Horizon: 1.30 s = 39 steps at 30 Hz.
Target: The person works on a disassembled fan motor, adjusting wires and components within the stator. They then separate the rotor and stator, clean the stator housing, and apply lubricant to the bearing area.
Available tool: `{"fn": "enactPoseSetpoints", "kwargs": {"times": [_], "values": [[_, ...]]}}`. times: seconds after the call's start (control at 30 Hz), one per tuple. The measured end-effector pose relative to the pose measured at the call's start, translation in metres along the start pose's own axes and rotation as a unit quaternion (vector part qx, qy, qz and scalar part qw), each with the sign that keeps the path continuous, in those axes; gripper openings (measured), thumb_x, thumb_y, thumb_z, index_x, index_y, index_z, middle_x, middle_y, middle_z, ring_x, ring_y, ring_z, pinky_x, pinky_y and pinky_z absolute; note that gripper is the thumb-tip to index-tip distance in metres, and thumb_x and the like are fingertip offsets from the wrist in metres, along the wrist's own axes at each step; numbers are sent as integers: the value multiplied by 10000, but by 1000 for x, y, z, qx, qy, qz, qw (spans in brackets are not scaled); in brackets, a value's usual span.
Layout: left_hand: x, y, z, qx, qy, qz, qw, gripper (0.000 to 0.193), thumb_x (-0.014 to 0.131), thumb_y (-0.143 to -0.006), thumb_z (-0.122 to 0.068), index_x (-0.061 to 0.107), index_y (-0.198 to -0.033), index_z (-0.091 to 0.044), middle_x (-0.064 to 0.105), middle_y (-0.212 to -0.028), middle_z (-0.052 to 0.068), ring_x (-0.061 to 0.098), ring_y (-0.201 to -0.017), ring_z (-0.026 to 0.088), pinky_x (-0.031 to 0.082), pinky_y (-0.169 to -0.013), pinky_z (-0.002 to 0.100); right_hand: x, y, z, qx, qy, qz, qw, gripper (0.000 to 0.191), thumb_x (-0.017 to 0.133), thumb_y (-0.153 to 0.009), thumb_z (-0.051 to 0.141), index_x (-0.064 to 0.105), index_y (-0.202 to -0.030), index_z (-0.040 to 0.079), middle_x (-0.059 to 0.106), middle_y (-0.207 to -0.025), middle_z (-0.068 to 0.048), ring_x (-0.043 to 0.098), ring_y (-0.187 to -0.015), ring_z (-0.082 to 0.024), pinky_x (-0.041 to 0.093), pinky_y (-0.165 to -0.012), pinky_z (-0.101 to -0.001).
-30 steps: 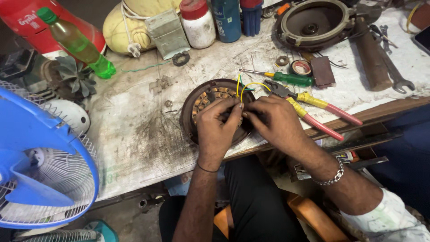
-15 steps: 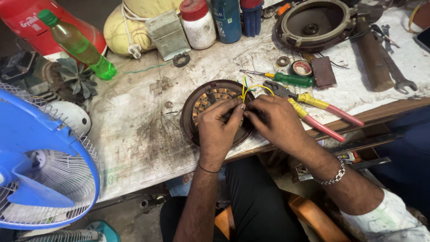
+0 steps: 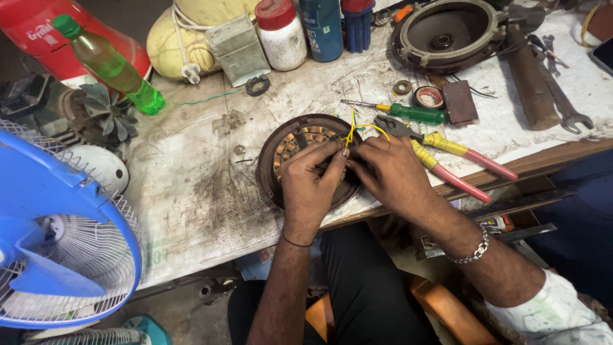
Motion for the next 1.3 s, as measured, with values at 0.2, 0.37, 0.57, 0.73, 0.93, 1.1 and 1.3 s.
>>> {"fn": "enactPoseSetpoints", "kwargs": {"times": [0.2, 0.37, 0.57, 0.73, 0.93, 1.1, 1.3], "values": [[1, 1, 3, 0, -7, -13, 1000, 156, 776, -886, -50, 764, -1018, 33, 786, -976, 122, 772, -820, 155, 616, -700, 264, -3, 0, -1, 26, -38, -1, 999, 237, 773, -869, 194, 737, -1054, 52, 697, -914, -78, 635, -847, -288, 443, -734, -453], [1, 2, 7, -29, 18, -10, 999, 146, 765, -896, -41, 768, -1020, 36, 792, -964, 108, 758, -779, 114, 616, -653, 235, 0, -1, 1, 10, -10, -12, 1000, 229, 781, -848, 179, 741, -1030, 46, 704, -907, -85, 617, -855, -299, 444, -739, -457], [0, 4, 12, -51, 38, -14, 998, 161, 765, -897, -38, 773, -1036, 43, 792, -960, 99, 733, -767, 90, 602, -643, 223, 3, 2, 1, 7, -15, -21, 1000, 208, 784, -846, 166, 741, -1010, 45, 703, -900, -80, 615, -868, -287, 454, -762, -452], [0, 6, 16, -64, 47, -12, 997, 157, 766, -900, -45, 766, -1028, 46, 790, -931, 95, 735, -760, 81, 612, -649, 227, 3, 3, 2, 9, -31, -27, 999, 201, 784, -857, 176, 741, -1002, 43, 696, -888, -80, 616, -891, -284, 463, -781, -446], [-1, 8, 21, -81, 58, -14, 995, 145, 760, -901, -44, 759, -1012, 49, 793, -899, 102, 746, -764, 95, 619, -664, 230, 0, 4, 6, 11, -22, -23, 999, 199, 792, -860, 190, 755, -1004, 57, 696, -881, -88, 622, -899, -293, 467, -783, -443], [0, 7, 21, -80, 59, -23, 995, 142, 762, -888, -40, 761, -1001, 48, 794, -893, 106, 753, -763, 104, 620, -672, 234, -24, 17, -14, 9, 10, -83, 996, 236, 832, -863, 208, 736, -991, 36, 702, -924, -121, 651, -886, -280, 493, -814, -438], [0, 8, 19, -100, 69, -18, 992, 139, 760, -885, -42, 758, -1000, 35, 786, -874, 92, 750, -747, 98, 608, -642, 230, -114, 31, -106, 135, 280, -164, 936, 263, 879, -930, 169, 745, -1066, -12, 726, -967, -212, 702, -896, -368, 536, -821, -449]]}}
Point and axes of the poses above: each hand's wrist, its own y-axis away from the middle knuckle, its own x-axis out of the palm, z = x × y, the point moved 1 cm from there along -y, towards the middle knuckle
